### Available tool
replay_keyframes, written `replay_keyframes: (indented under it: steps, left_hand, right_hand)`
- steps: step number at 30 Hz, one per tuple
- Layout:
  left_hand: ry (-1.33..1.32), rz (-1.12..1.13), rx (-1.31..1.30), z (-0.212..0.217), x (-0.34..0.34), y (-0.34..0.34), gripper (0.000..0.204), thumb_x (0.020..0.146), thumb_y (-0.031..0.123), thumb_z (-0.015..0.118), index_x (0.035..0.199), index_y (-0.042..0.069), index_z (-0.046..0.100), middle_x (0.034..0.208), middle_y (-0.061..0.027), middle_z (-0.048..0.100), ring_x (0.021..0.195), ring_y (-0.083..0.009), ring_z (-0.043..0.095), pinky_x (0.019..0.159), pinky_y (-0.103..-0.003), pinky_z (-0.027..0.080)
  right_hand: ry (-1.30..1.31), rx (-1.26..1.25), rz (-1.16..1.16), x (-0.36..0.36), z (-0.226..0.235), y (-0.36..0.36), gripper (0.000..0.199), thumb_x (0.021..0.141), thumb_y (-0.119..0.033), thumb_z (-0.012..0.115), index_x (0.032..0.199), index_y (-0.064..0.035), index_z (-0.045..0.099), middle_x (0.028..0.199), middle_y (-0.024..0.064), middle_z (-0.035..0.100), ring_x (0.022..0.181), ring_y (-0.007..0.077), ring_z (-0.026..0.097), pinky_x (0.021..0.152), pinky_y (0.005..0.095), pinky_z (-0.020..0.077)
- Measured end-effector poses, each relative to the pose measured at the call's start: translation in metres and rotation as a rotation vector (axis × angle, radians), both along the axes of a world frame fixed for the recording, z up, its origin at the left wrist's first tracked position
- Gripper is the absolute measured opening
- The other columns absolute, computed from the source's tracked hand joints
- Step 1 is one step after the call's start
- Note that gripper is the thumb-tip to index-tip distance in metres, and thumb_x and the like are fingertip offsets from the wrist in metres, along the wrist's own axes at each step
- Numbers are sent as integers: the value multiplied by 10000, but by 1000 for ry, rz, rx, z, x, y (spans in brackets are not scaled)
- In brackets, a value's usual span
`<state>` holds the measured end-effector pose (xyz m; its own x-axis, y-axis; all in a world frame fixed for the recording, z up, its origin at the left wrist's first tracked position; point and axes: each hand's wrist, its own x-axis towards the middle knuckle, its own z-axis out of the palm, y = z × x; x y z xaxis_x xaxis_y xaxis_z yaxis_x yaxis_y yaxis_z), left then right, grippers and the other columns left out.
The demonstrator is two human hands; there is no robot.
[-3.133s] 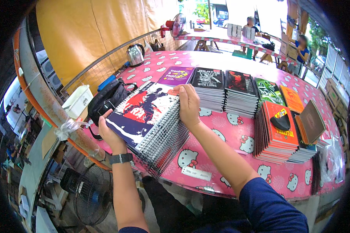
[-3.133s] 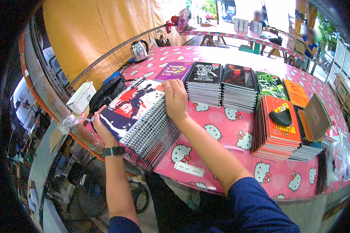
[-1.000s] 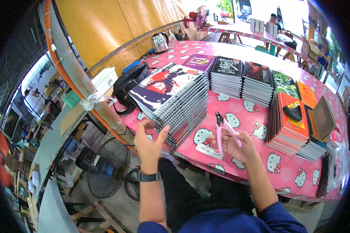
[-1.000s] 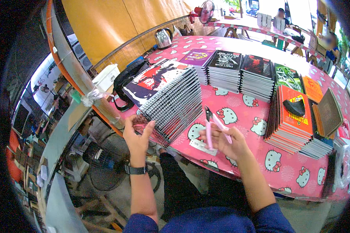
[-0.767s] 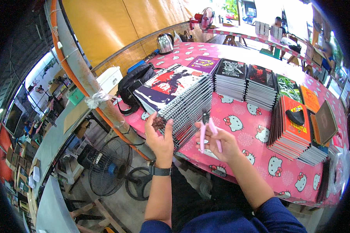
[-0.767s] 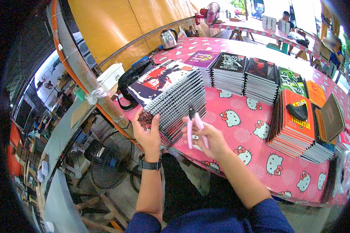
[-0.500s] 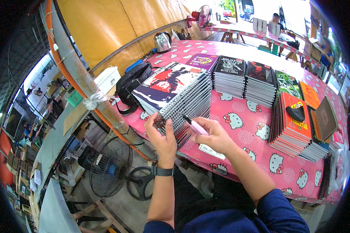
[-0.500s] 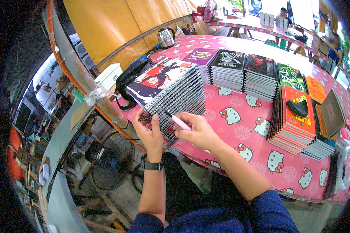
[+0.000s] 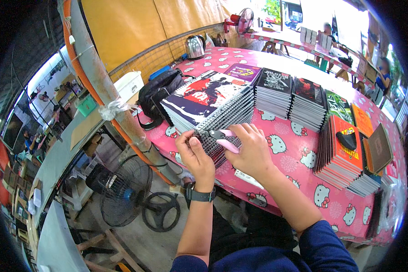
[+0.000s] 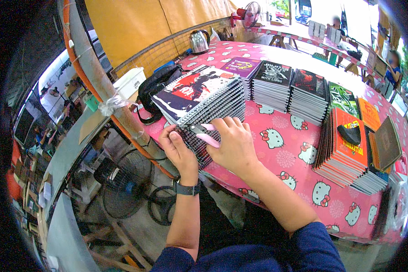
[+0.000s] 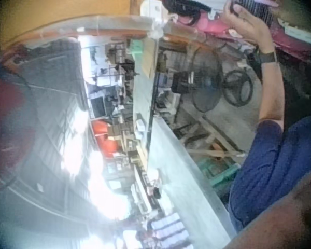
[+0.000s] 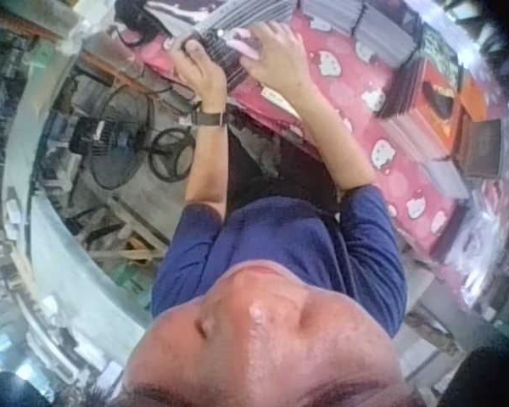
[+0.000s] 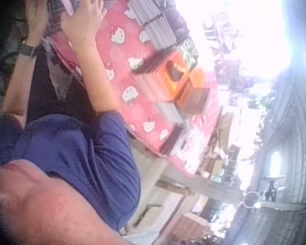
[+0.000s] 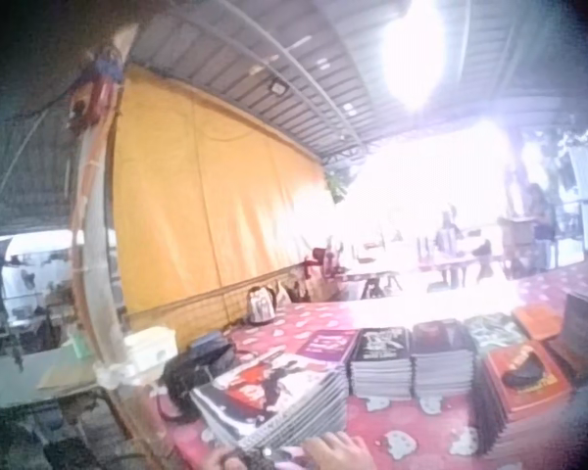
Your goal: The person uses pink wire cutters to trim the excess ends of spiral wire bindings on several books. They pick up the books one at a time from a stack, clip the wire, and place the finished books into organized piles on a table covered with a pink cloth.
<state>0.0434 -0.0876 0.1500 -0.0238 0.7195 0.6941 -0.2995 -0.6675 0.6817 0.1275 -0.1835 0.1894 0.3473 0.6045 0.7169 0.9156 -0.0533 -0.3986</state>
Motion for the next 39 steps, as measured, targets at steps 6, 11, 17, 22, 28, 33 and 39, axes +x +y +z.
replay_keyframes:
  steps: [6,11,17,22,28,33,39]
  left_hand:
    - [35,83,52,1,0,1,306,956,264,386,1004,-27,466,907,-85,470,799,-159,444,747,-279,376]
    - [126,210,29,8,2,-1,335,965,276,331,914,-27,466,811,-108,481,721,-196,456,672,-317,378]
    - [138,325,71,2,7,5,336,968,268,309,850,-22,432,744,-123,450,649,-235,431,612,-346,356]
    - [117,345,84,0,10,6,353,971,278,290,829,-15,424,739,-127,443,643,-240,426,604,-354,350]
    - [76,333,55,1,11,4,375,972,297,286,820,-15,429,715,-115,452,633,-233,428,598,-348,357]
    - [83,370,79,0,11,8,389,968,311,310,794,-15,432,667,-135,450,596,-248,432,571,-364,355]
    - [129,401,99,-4,10,11,380,967,300,324,776,-12,428,677,-133,456,578,-258,434,543,-362,351]
  right_hand:
    - [-73,-12,-55,-4,2,1,303,621,-183,658,885,-62,571,788,94,573,788,272,552,706,397,419]
    - [87,-189,11,1,1,2,255,626,-167,664,829,-53,561,745,94,580,730,286,577,624,398,437]
    - [110,-34,64,1,-7,5,280,632,-199,627,875,-70,569,791,107,580,809,289,566,701,407,420]
    - [1,-49,-22,0,-12,0,301,625,-206,634,888,-77,564,810,86,558,843,277,546,711,412,402]
    - [32,-84,-13,-4,-8,-2,312,630,-179,650,910,-57,588,777,107,575,796,299,566,694,408,436]
    - [123,-221,-2,-2,-4,2,222,662,-216,633,781,-40,568,697,126,589,687,332,596,636,427,480]
    - [-48,-48,-46,3,-20,-2,293,628,-212,650,873,-73,570,792,93,581,790,289,568,697,411,437]
